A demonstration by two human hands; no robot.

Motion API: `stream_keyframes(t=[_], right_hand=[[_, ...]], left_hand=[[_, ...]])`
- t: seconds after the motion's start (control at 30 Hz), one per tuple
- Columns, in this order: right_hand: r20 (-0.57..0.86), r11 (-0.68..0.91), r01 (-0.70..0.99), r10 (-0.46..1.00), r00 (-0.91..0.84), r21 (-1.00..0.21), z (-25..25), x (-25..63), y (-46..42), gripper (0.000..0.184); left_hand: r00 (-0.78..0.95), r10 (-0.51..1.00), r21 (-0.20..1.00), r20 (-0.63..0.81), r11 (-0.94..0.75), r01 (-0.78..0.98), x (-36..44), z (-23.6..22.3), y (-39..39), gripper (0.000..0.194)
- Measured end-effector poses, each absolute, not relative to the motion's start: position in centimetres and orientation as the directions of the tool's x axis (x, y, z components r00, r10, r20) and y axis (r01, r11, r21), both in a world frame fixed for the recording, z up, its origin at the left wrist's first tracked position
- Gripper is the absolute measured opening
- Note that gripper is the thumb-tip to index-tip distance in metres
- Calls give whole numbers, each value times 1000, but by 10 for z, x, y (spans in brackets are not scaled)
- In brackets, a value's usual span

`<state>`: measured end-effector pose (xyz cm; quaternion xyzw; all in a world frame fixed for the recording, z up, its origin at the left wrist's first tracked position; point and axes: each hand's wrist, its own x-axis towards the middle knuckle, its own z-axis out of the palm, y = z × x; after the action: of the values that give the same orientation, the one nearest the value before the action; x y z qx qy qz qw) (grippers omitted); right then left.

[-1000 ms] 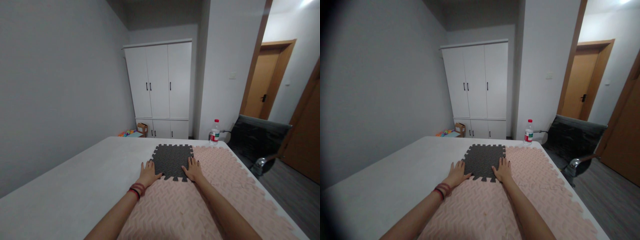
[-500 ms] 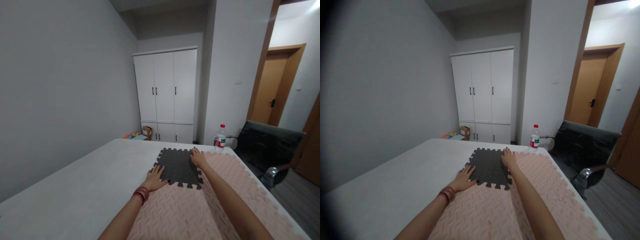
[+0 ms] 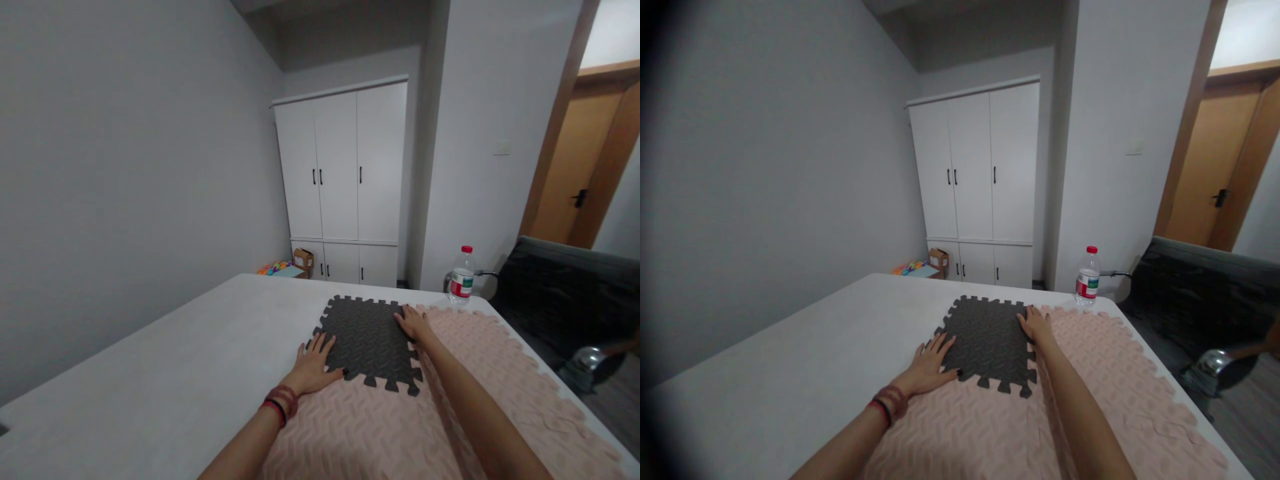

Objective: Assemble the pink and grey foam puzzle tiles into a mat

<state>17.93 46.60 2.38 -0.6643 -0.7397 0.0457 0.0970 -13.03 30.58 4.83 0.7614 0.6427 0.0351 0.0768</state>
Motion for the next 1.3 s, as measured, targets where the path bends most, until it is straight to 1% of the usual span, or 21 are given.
stream_keyframes(t=[0.07,0.17,0.3,0.37,0.47,0.57,0.63,0.73,0.87,0.97,1.17,1.23,1.3], right_hand=[[95,86,976,993,-68,-198,17,176,466,63],[97,83,977,993,-64,-198,13,174,464,64],[113,102,976,990,-81,-192,23,163,449,63],[117,148,970,985,-127,-191,30,153,431,63],[129,272,943,959,-251,-192,37,139,393,63],[127,407,884,913,-387,-230,35,133,352,65],[104,448,858,894,-436,-254,32,132,332,70],[77,445,859,894,-440,-255,30,131,318,75],[53,428,865,901,-430,-262,28,127,318,85],[70,418,868,907,-416,-266,26,124,320,87],[80,385,882,922,-378,-271,31,125,316,85],[110,364,900,931,-347,-242,42,121,306,82],[187,402,899,910,-370,-172,56,112,286,77]], left_hand=[[167,985,164,-53,-156,974,-130,49,306,96],[164,984,168,-74,-150,974,-129,50,306,99],[166,981,178,-105,-145,973,-128,51,307,100],[163,979,180,-121,-140,974,-127,51,309,102],[166,976,175,-144,-140,975,-125,49,314,108],[178,974,166,-141,-154,974,-124,47,316,109],[178,976,160,-124,-157,975,-123,45,315,109],[167,980,152,-113,-149,977,-121,45,313,112],[151,979,140,-137,-132,981,-118,46,313,119],[144,979,126,-141,-127,984,-117,46,314,120],[98,991,97,-94,-89,991,-111,61,300,110],[61,997,80,-49,-57,995,-101,74,288,105],[34,999,61,19,-35,998,-86,89,272,99]])
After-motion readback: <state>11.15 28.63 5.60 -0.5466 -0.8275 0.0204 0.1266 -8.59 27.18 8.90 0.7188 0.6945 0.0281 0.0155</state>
